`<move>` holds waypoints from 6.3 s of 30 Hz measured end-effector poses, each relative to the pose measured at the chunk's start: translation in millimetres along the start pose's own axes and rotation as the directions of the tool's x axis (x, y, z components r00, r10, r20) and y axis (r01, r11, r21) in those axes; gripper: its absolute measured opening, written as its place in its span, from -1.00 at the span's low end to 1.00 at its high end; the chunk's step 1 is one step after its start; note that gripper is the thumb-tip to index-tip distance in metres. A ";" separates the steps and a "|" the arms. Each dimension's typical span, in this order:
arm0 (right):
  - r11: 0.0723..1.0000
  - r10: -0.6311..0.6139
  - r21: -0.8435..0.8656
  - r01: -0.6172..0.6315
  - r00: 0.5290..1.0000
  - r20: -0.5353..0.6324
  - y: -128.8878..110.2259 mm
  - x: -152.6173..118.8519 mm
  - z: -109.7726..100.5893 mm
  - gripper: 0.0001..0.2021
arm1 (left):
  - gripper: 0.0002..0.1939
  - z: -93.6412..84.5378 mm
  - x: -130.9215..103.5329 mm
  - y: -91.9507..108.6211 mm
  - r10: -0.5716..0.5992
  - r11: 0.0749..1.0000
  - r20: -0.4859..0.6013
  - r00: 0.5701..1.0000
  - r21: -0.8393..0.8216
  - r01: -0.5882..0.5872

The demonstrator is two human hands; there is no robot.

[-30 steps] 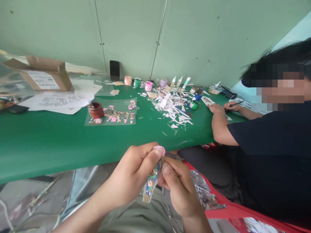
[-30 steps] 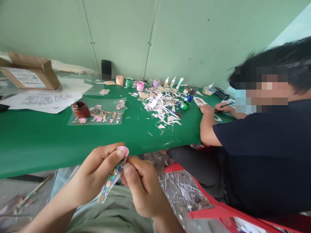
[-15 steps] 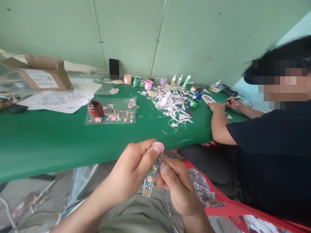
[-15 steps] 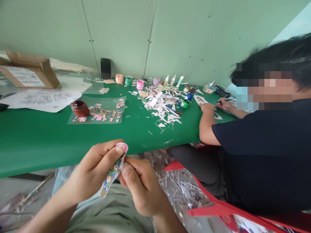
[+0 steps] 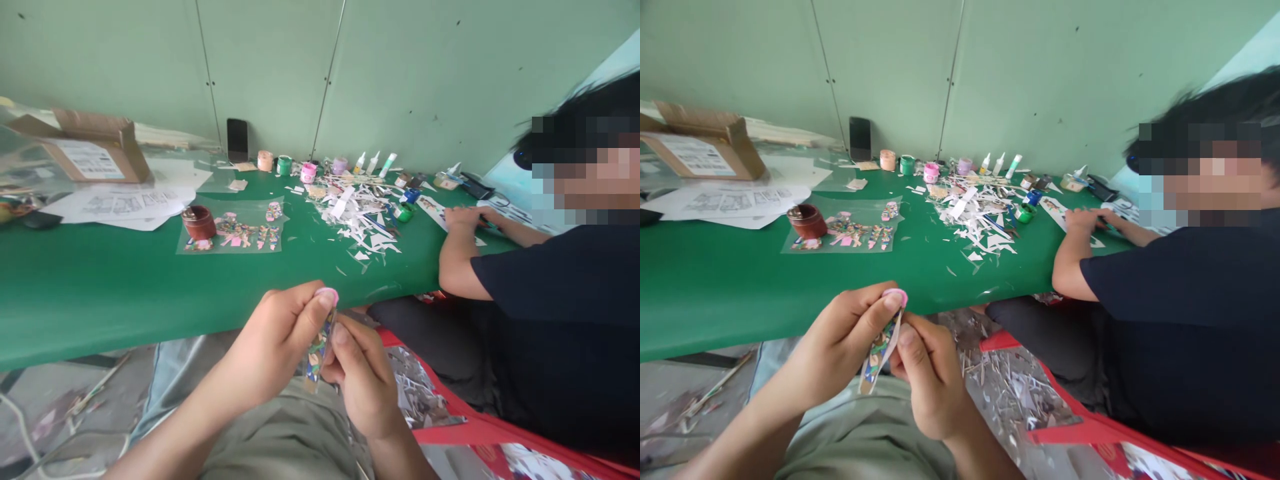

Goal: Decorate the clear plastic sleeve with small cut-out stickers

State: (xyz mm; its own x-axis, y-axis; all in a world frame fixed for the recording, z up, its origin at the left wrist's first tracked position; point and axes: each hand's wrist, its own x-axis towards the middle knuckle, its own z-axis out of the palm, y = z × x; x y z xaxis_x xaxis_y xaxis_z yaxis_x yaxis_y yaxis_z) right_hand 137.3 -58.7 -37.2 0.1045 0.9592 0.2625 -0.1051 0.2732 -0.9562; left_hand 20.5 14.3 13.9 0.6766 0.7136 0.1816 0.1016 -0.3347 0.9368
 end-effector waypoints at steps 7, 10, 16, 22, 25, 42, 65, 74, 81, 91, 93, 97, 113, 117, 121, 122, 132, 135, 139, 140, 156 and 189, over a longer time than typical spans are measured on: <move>0.998 -0.061 -0.020 0.059 0.996 -0.063 -2.5 -1.4 2.4 -0.57 | -0.56 2.5 -1.8 1.1 0.040 0.999 0.027 0.999 -0.035 -0.039; 0.993 -0.106 -0.063 0.103 0.993 -0.054 -2.4 -2.7 1.3 -0.59 | -0.56 2.6 -2.6 1.4 0.034 0.999 0.024 0.999 -0.041 -0.033; 0.992 -0.092 -0.091 0.091 0.996 -0.006 -6.4 -2.0 -1.2 -0.59 | -0.56 2.5 -2.3 0.3 0.035 0.998 0.021 0.999 -0.047 -0.034; 0.993 -0.076 -0.084 0.078 0.997 0.028 -5.7 -2.1 -3.7 -0.60 | -0.56 3.4 -2.5 -0.1 0.021 0.998 0.005 1.000 -0.060 -0.021; 0.997 -0.065 -0.037 0.067 0.997 0.047 -4.2 -2.5 -5.3 -0.60 | -0.56 3.6 -3.2 0.5 0.006 0.998 0.003 1.000 -0.063 -0.006; 0.997 -0.052 -0.059 0.058 0.993 0.106 -6.2 -2.1 -7.0 -0.58 | -0.56 5.0 -2.0 -1.9 -0.007 0.998 -0.060 0.998 -0.066 0.003; 0.993 -0.100 -0.074 0.094 0.991 -0.087 1.7 8.4 -49.2 -0.55 | -0.60 18.9 38.4 -7.6 0.037 0.999 -0.201 0.979 0.032 -0.032; 0.989 -0.134 -0.083 0.120 0.972 -0.192 -9.2 6.5 -34.1 -0.60 | -0.59 22.3 28.7 -5.7 0.092 0.992 -0.162 0.983 0.100 -0.076; 0.993 -0.119 -0.029 0.117 0.991 -0.067 -3.4 2.6 -15.5 -0.60 | -0.60 17.3 21.5 -0.1 0.095 0.994 -0.164 0.982 0.075 -0.084; 0.994 -0.099 -0.054 0.094 0.990 -0.099 3.6 -0.1 -5.7 -0.58 | -0.60 13.8 17.5 0.8 0.071 0.997 -0.144 0.987 -0.032 -0.076; 0.993 -0.103 -0.076 0.095 0.989 -0.102 3.7 -0.5 -5.4 -0.59 | -0.60 13.7 17.2 0.8 0.072 0.997 -0.142 0.987 -0.027 -0.077; 0.988 -0.135 -0.084 0.128 0.987 -0.087 3.4 -0.5 -6.4 -0.60 | -0.60 14.0 15.9 0.5 0.060 0.998 -0.140 0.988 -0.025 -0.064; 0.997 -0.062 -0.046 0.065 0.996 0.057 1.9 0.3 -14.6 -0.60 | -0.60 13.3 17.1 3.3 0.001 0.998 -0.092 0.996 -0.065 -0.007; 0.992 -0.077 -0.097 0.083 0.995 0.062 1.1 0.2 -16.3 -0.59 | -0.60 13.1 15.9 3.8 -0.013 0.998 -0.089 0.996 -0.066 0.007; 0.988 -0.085 -0.125 0.093 0.994 0.069 0.0 -0.2 -16.9 -0.58 | -0.60 13.1 14.4 3.1 -0.023 0.998 -0.084 0.996 -0.067 0.017; 0.987 -0.084 -0.130 0.092 0.994 0.068 -0.1 -0.3 -16.9 -0.58 | -0.60 13.2 14.3 2.8 -0.022 0.997 -0.083 0.996 -0.072 0.016; 0.981 -0.113 -0.152 0.122 0.991 0.069 1.0 -0.5 -17.3 -0.61 | -0.59 14.0 17.1 1.5 -0.057 0.995 -0.073 0.996 -0.090 0.050; 0.967 -0.129 -0.212 0.142 0.989 0.074 -0.5 -0.1 -17.0 -0.60 | -0.59 13.5 16.0 1.2 -0.064 0.995 -0.081 0.995 -0.081 0.057; 0.954 -0.158 -0.247 0.172 0.984 0.078 -1.7 0.4 -16.3 -0.61 | -0.59 13.0 15.3 0.9 -0.078 0.995 -0.102 0.992 -0.076 0.070; 0.955 -0.158 -0.240 0.173 0.984 0.083 -1.7 0.5 -16.3 -0.61 | -0.59 12.9 15.5 1.0 -0.084 0.994 -0.103 0.991 -0.074 0.077; 0.988 -0.136 -0.052 0.144 0.980 0.145 -0.8 1.3 -19.1 -0.60 | -0.59 14.2 18.8 3.1 -0.068 0.998 -0.094 0.993 -0.022 0.067; 0.980 -0.145 0.153 0.131 0.985 0.088 6.9 10.0 -48.7 -0.56 | -0.61 18.4 69.6 -9.8 0.153 0.986 -0.359 0.921 0.122 -0.116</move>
State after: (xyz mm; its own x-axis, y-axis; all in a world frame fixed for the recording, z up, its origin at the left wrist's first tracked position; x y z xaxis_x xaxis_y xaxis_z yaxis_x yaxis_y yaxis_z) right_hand 185.8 -50.7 -47.5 0.0308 0.9120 0.4090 -0.2405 0.4039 -0.8826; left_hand 80.0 56.0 11.9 0.3768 0.8267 0.4178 0.1102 -0.4878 0.8660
